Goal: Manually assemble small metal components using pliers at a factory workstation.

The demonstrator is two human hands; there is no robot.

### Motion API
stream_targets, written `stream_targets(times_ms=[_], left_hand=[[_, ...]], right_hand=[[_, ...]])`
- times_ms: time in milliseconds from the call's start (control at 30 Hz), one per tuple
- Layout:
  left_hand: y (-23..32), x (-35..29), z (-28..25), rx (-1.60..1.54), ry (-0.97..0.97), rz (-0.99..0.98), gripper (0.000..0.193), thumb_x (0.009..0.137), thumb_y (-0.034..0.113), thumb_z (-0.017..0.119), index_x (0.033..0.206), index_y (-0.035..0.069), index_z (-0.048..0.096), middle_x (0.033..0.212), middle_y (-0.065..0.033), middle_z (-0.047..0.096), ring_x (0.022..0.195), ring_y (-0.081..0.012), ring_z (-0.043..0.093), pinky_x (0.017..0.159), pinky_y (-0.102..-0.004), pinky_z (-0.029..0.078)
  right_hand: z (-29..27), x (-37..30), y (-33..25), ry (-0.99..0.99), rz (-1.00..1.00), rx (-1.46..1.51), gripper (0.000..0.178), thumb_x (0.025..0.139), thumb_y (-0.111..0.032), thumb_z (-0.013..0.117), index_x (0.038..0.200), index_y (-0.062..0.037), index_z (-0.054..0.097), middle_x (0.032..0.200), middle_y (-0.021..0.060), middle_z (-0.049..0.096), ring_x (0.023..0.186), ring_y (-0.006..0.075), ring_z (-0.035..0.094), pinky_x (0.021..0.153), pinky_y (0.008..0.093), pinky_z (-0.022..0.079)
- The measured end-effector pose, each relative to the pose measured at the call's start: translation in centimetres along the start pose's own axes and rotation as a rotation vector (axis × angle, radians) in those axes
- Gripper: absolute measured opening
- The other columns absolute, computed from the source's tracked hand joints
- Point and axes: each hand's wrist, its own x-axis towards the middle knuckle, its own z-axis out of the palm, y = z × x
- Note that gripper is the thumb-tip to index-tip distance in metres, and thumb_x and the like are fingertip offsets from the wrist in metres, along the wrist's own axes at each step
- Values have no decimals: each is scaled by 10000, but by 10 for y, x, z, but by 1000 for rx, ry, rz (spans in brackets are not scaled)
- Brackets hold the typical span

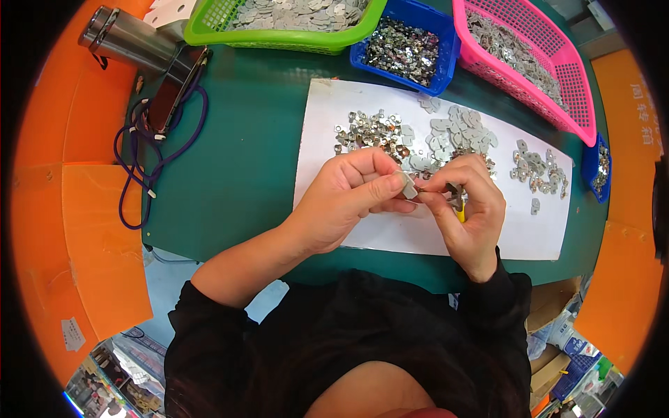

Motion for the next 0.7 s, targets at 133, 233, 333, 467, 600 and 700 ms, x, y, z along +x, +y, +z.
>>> stream_targets(times_ms=[133,233,333,467,600,700], left_hand=[[2,1,2,-62,-3,-20,92,991,123,598,1009,33,611,1014,-72,669,968,-154,672,896,-331,576],[0,0,2,-2,18,-10,87,1001,164,585,987,80,570,1151,-147,680,1069,-239,665,972,-439,531],[-2,0,0,-26,45,-42,90,1004,170,581,986,82,571,1173,-156,673,1083,-256,661,1002,-454,510],[1,0,7,-6,85,-13,102,996,151,592,993,48,589,1127,-132,682,1026,-201,662,958,-393,535],[1,-1,6,59,92,-2,112,978,122,620,1003,13,617,1082,-107,693,948,-134,665,904,-323,558],[0,-1,8,106,112,15,108,967,106,632,1011,7,627,1062,-97,696,936,-128,665,889,-308,556]], right_hand=[[0,0,4,26,-40,-7,129,766,33,726,846,-42,659,808,56,618,787,212,546,708,313,431],[-2,0,4,101,-151,-201,333,582,44,689,881,-100,712,789,47,610,763,246,549,680,339,430],[0,0,3,119,-179,-259,370,558,42,675,891,-111,716,783,51,605,767,258,552,687,349,431],[0,-2,7,92,-94,-230,355,578,57,655,897,-88,710,788,59,613,770,261,556,688,344,433],[-1,-3,8,61,2,-140,322,610,73,636,899,-54,696,800,67,621,764,262,552,675,336,429],[-2,-3,6,32,38,-139,292,629,72,652,894,-45,687,797,72,619,754,260,546,657,333,428]])
